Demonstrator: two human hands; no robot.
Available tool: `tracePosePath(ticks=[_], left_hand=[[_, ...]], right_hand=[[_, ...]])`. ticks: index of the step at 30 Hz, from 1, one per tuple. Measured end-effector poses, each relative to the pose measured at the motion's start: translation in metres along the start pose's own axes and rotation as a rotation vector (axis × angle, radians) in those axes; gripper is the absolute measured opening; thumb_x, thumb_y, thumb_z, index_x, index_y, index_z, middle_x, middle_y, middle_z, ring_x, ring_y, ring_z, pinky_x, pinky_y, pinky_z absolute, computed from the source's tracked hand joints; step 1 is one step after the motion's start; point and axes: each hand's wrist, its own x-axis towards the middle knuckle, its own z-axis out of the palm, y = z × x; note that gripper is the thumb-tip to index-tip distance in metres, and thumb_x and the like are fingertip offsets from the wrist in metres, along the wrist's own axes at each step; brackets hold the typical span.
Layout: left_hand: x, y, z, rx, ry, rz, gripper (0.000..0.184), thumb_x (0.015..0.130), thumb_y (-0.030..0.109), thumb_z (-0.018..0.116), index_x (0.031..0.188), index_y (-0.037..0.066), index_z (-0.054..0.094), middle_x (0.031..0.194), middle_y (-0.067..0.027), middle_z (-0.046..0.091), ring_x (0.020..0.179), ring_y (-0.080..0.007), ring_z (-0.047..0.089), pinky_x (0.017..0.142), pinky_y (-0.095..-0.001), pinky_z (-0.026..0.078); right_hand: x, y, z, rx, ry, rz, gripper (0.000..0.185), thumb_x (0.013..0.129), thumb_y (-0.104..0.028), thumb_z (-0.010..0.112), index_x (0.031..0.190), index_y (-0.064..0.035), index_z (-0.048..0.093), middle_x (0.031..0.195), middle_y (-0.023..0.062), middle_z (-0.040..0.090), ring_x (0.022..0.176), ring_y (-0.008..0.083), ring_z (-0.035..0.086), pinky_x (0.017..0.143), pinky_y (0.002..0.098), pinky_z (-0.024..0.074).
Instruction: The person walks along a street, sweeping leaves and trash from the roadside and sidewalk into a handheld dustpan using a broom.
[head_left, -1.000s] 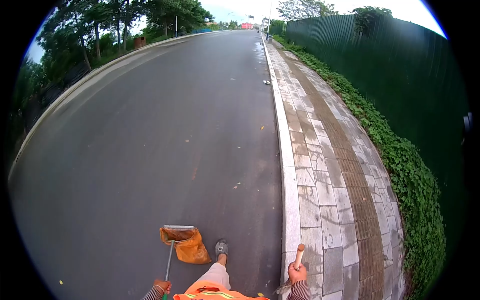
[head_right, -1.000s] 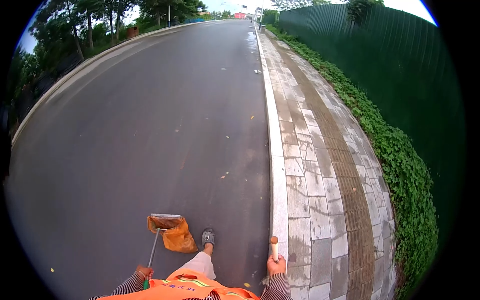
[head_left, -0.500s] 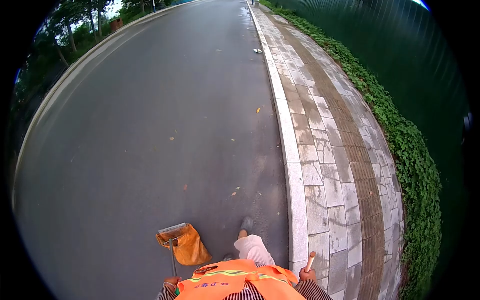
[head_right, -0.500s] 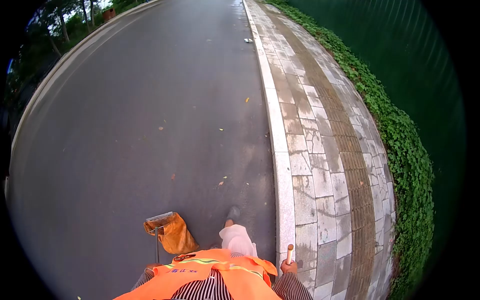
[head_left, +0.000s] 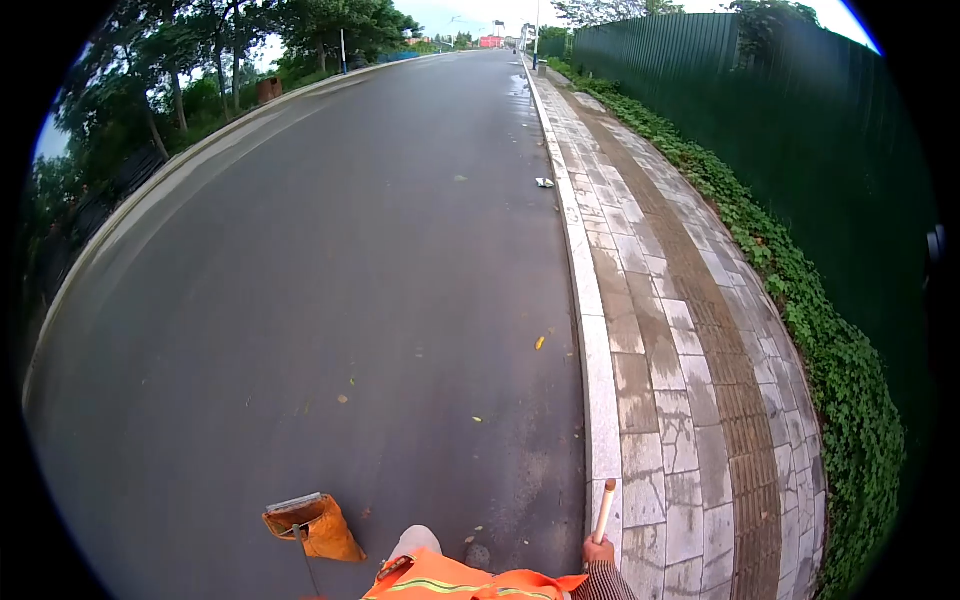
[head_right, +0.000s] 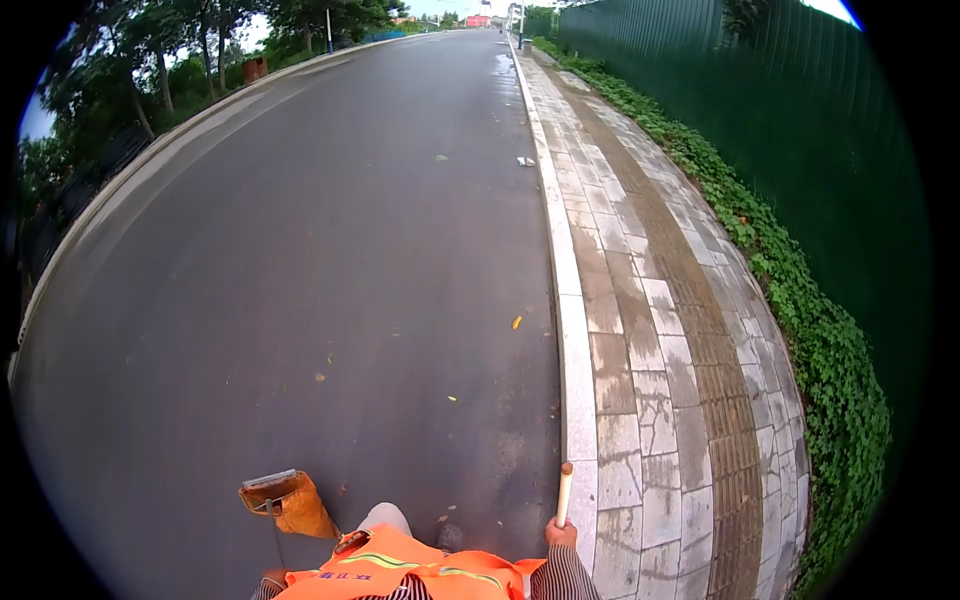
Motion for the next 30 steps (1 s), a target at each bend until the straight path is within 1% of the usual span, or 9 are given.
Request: tracePosePath(ticks=[3, 5, 8, 11, 13, 15, 20, 25, 30], left_hand=[[-0.002, 0.089, 0.045, 0.019, -0.012, 0.018, 0.008, 0.074, -0.001, 0.054, 0.067, -0.002, 0.049, 0.054, -0.009, 0.048, 0.045, -0.0204, 0.047, 0.043, -0.0333, 0.043], [0.017, 0.141, 0.082, 0.031, -0.022, 0.025, 0.008, 0.074, -0.001, 0.054, 0.067, -0.002, 0.049, 0.054, -0.009, 0.048, 0.045, -0.0203, 0.047, 0.043, -0.0333, 0.042], [0.042, 0.23, 0.125, 0.043, -0.04, 0.031, 0.009, 0.074, -0.001, 0.054, 0.066, -0.002, 0.049, 0.053, -0.0091, 0.048, 0.044, -0.0201, 0.046, 0.042, -0.0332, 0.042], [0.061, 0.331, 0.16, 0.059, -0.057, 0.041, 0.009, 0.073, -0.001, 0.054, 0.066, -0.002, 0.049, 0.053, -0.0091, 0.048, 0.044, -0.02, 0.046, 0.042, -0.0331, 0.041], [0.075, 0.397, 0.183, 0.076, -0.072, 0.053, 0.009, 0.073, -0.001, 0.054, 0.066, -0.002, 0.049, 0.053, -0.0091, 0.048, 0.044, -0.0199, 0.046, 0.042, -0.033, 0.041], [0.083, 0.458, 0.207, 0.094, -0.086, 0.066, 0.009, 0.073, -0.001, 0.054, 0.066, -0.002, 0.049, 0.053, -0.0092, 0.048, 0.043, -0.0199, 0.046, 0.041, -0.0329, 0.041], [0.108, 0.595, 0.262, 0.149, -0.095, 0.114, 0.009, 0.073, -0.001, 0.054, 0.065, -0.002, 0.049, 0.052, -0.0092, 0.048, 0.043, -0.0196, 0.046, 0.04, -0.0327, 0.04], [0.145, 0.713, 0.333, 0.16, -0.085, 0.136, 0.009, 0.073, -0.001, 0.053, 0.064, -0.002, 0.049, 0.052, -0.0093, 0.047, 0.042, -0.0194, 0.045, 0.04, -0.0326, 0.039], [0.139, 0.855, 0.407, 0.155, -0.052, 0.104, 0.009, 0.072, -0.001, 0.053, 0.064, -0.002, 0.049, 0.051, -0.0094, 0.047, 0.042, -0.0192, 0.045, 0.039, -0.0324, 0.039]], right_hand=[[0.024, 0.113, 0.079, -0.193, -0.155, 0.014, 0.011, 0.082, -0.007, 0.051, 0.087, 0.0021, 0.055, 0.076, 0.0095, 0.055, 0.065, 0.019, 0.055, 0.056, 0.0285, 0.0508], [0.061, 0.169, 0.129, -0.341, -0.306, 0.146, 0.013, 0.082, -0.004, 0.046, 0.09, 0.0041, 0.053, 0.076, 0.0082, 0.052, 0.065, 0.0193, 0.053, 0.054, 0.0277, 0.0488], [0.025, 0.255, 0.185, -0.494, -0.294, 0.149, 0.015, 0.083, -0.003, 0.042, 0.094, 0.0046, 0.05, 0.076, 0.008, 0.049, 0.067, 0.0193, 0.051, 0.054, 0.0276, 0.0474], [0.109, 0.274, 0.243, -0.437, -0.225, 0.127, 0.019, 0.085, -0.004, 0.038, 0.1, 0.004, 0.047, 0.078, 0.009, 0.049, 0.069, 0.021, 0.052, 0.055, 0.0286, 0.0478], [0.124, 0.289, 0.268, -0.463, -0.141, 0.089, 0.019, 0.085, -0.003, 0.037, 0.098, 0.0021, 0.049, 0.078, 0.0083, 0.05, 0.067, 0.0197, 0.053, 0.055, 0.0274, 0.048], [0.218, 0.263, 0.277, -0.517, -0.208, 0.101, 0.009, 0.08, -0.003, 0.042, 0.081, -0.0005, 0.051, 0.068, 0.0035, 0.05, 0.063, 0.0156, 0.053, 0.05, 0.0272, 0.0471], [0.155, 0.34, 0.336, -0.448, -0.075, -0.105, 0.009, 0.08, -0.004, 0.042, 0.081, -0.0008, 0.051, 0.068, 0.0033, 0.05, 0.063, 0.0149, 0.053, 0.051, 0.0267, 0.0469], [0.18, 0.415, 0.424, -0.381, -0.033, -0.16, 0.009, 0.081, -0.005, 0.042, 0.08, -0.0011, 0.051, 0.068, 0.0032, 0.049, 0.063, 0.0142, 0.053, 0.052, 0.0261, 0.0468], [0.227, 0.502, 0.545, -0.184, 0.017, -0.119, 0.01, 0.081, -0.006, 0.043, 0.08, -0.0014, 0.051, 0.068, 0.0031, 0.049, 0.063, 0.0134, 0.052, 0.052, 0.0256, 0.0466]])
